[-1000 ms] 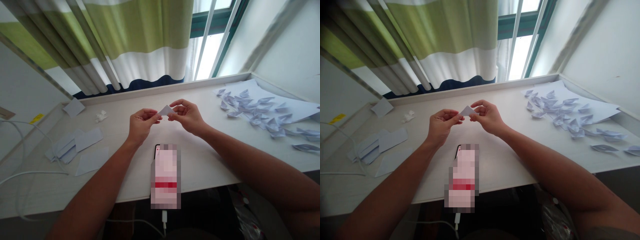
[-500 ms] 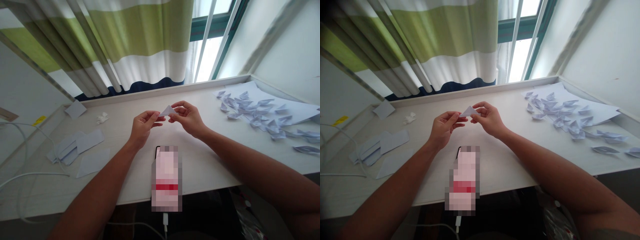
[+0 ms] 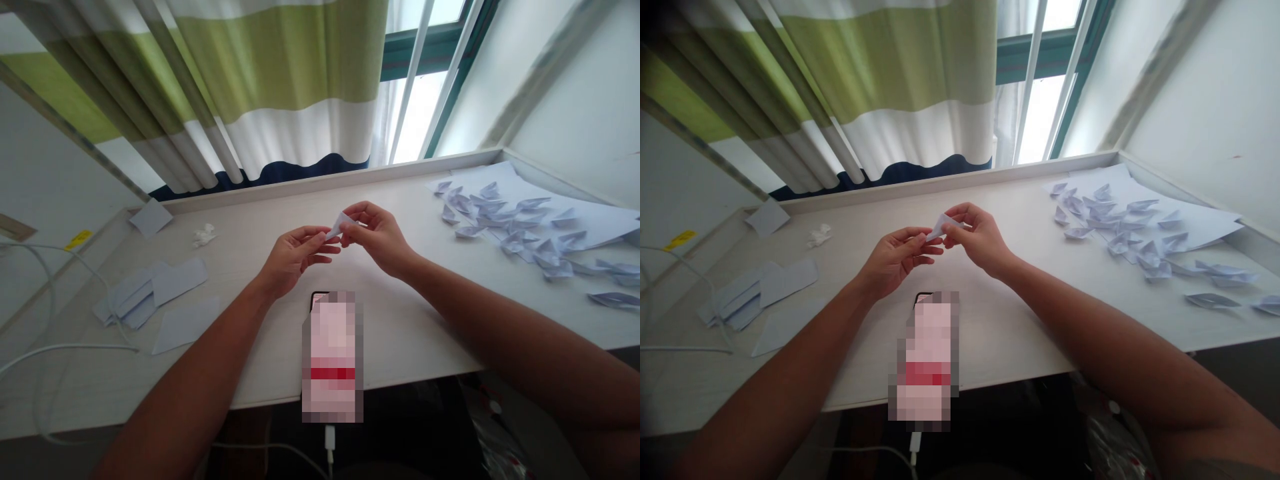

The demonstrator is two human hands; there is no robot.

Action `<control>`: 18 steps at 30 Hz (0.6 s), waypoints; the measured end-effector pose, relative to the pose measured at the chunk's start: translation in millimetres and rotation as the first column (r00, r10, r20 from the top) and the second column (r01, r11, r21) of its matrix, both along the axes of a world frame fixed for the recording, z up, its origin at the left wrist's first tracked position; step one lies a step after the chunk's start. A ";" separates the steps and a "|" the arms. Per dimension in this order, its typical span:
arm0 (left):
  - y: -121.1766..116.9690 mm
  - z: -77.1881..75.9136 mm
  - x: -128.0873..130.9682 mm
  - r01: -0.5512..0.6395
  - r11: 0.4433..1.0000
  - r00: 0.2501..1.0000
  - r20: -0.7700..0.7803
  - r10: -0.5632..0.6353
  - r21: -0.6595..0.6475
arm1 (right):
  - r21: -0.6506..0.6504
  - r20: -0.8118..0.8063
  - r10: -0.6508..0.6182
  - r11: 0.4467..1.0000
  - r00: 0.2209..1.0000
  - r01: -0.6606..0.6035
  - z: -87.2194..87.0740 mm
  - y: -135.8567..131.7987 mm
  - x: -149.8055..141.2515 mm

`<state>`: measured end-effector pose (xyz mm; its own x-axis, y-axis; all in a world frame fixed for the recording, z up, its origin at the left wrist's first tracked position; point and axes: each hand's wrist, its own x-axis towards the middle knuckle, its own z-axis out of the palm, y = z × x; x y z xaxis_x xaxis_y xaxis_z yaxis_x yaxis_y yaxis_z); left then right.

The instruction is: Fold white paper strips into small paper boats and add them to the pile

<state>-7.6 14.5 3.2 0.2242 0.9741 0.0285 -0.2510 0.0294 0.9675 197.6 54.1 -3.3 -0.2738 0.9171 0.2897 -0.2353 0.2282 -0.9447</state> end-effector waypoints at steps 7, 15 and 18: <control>2.2 -3.0 -3.6 -0.016 1.000 0.999 -0.035 0.015 -0.018 | 0.003 0.047 0.008 1.000 0.999 -0.008 3.0 -3.1 -0.3; 2.0 -0.7 -5.0 0.006 1.000 0.995 -0.095 -0.008 -0.022 | 0.059 0.094 -0.032 0.998 0.995 0.026 0.6 -1.7 -1.8; 1.8 0.5 -5.9 0.009 1.000 0.997 -0.074 -0.011 -0.021 | 0.069 0.062 -0.033 0.997 0.998 0.029 1.2 -1.7 -1.4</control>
<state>-13.5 16.3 3.7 0.2346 0.9721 -0.0082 -0.1779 0.0512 0.9827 196.2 52.4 -2.1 -0.2652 0.9042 0.3349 -0.1677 0.2988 -0.9395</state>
